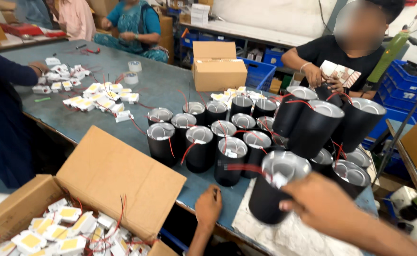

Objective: The person assembles LED light fixtures by inserting LED modules into black cylindrical housings and securing them with a screwdriver. They repeatedly pick up LED modules from a box, place them into cylinders, and tighten screws to fasten the components.

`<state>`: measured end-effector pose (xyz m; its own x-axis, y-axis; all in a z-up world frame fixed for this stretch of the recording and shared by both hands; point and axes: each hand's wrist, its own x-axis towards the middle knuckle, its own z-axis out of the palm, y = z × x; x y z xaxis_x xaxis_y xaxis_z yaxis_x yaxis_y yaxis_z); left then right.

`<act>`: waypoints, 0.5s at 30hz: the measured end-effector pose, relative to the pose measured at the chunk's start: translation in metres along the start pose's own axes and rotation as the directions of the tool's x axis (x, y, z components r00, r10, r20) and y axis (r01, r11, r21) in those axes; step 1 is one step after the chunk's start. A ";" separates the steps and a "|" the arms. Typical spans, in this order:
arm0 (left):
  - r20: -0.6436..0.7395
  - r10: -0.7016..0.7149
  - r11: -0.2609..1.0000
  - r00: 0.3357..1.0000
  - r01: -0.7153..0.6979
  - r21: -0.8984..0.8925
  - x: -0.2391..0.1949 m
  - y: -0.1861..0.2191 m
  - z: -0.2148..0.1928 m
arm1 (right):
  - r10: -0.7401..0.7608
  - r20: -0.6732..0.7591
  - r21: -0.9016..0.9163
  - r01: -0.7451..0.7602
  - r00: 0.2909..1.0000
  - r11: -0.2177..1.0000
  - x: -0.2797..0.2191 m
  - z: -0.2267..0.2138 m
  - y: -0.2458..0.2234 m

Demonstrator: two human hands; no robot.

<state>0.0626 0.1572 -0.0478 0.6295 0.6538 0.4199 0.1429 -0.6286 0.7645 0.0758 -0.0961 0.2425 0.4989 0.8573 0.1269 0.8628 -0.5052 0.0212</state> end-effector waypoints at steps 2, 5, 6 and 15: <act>0.031 -0.068 0.998 0.997 0.068 0.012 -0.002 0.000 0.001 | -0.138 -0.184 -0.066 0.128 0.973 0.990 0.031 -0.036 0.005; 0.045 -0.090 0.996 0.995 0.089 0.023 -0.002 -0.004 0.006 | -0.157 -0.390 -0.116 0.121 0.907 0.986 0.124 -0.064 0.022; 0.039 -0.094 0.996 0.995 0.093 0.010 0.000 -0.008 0.008 | -0.251 -0.496 -0.157 0.199 0.831 0.967 0.163 -0.067 0.030; 0.008 -0.149 0.987 0.989 0.149 -0.051 0.037 -0.054 0.070 | -0.141 -0.640 -0.177 0.033 0.756 0.984 0.491 0.047 0.118</act>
<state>0.1310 0.1860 -0.1080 0.6070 0.7370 0.2973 0.1961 -0.5015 0.8426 0.4259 0.2697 0.2611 0.2030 0.6555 0.7274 0.8506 -0.4861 0.2006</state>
